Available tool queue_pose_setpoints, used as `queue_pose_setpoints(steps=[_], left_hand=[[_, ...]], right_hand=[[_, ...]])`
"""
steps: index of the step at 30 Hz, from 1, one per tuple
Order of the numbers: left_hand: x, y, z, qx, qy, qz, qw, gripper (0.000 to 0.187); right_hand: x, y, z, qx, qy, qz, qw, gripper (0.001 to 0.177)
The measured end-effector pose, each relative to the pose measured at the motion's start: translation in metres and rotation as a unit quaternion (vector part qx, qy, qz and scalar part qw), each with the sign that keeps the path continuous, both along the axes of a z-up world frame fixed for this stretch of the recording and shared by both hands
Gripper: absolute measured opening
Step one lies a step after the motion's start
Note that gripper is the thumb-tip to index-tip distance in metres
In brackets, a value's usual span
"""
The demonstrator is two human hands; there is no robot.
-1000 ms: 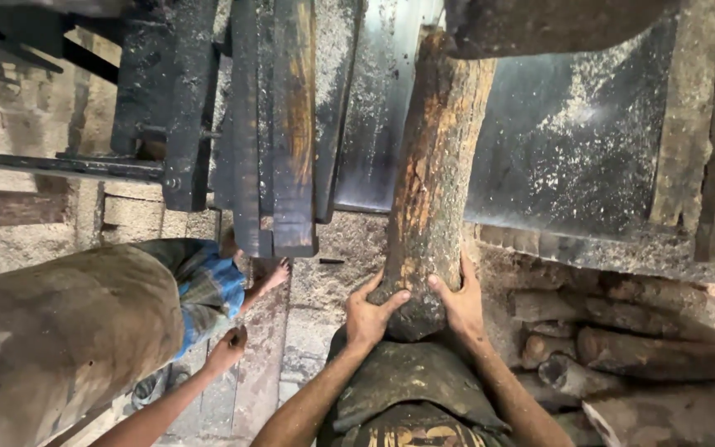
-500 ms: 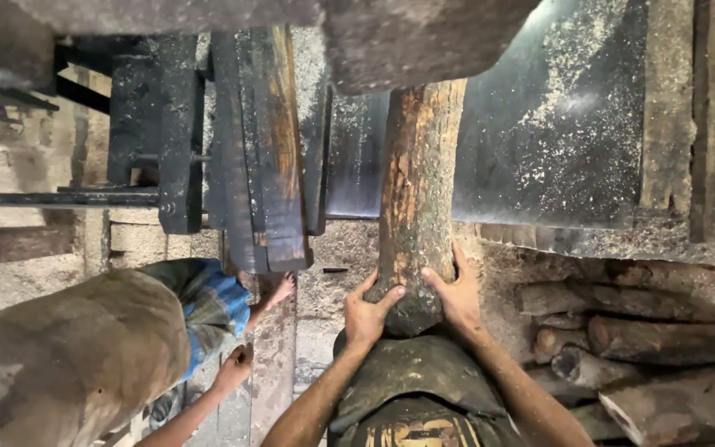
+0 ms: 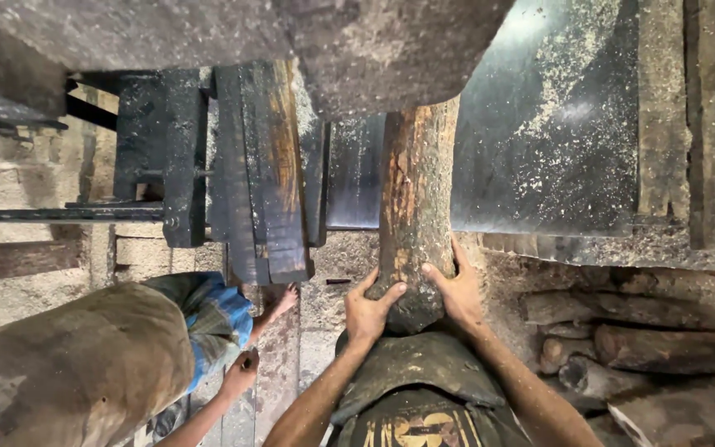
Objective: Using a table saw or industrial wood saw to cut large logs and planks into pieces.
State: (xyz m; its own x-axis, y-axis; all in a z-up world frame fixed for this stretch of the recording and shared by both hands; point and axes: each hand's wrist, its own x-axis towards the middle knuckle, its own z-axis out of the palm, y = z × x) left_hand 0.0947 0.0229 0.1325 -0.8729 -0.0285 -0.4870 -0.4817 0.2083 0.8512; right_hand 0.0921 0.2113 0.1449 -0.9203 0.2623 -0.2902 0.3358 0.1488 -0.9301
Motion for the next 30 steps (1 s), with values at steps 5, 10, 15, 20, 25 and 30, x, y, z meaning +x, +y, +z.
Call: queue_pose_setpoints(steps=[5,10,15,20,25,30], left_hand=[[-0.01,0.002,-0.004,-0.024,0.026,-0.005,0.999,0.075],[-0.022,0.007,0.014,-0.001,0.008,-0.004,1.0,0.073],[-0.033,0.011,0.021,-0.009,0.044,-0.006,0.999,0.071],[-0.045,0.015,0.018,-0.03,0.041,-0.015,0.999,0.066],[-0.059,0.02,0.013,0.009,0.033,-0.004,0.999,0.068],[-0.067,0.019,-0.01,-0.06,0.101,-0.022,0.993,0.075]], right_hand=[[-0.009,0.003,0.003,0.015,-0.012,0.001,1.0,0.089],[-0.022,0.003,0.02,-0.016,-0.048,-0.008,0.999,0.091],[-0.031,0.01,0.006,0.009,0.009,0.004,1.0,0.085],[-0.043,0.013,0.011,-0.026,0.0,-0.012,1.0,0.086],[-0.056,0.017,0.013,-0.054,-0.016,-0.022,0.998,0.086],[-0.066,0.023,-0.005,-0.056,0.019,-0.016,0.998,0.086]])
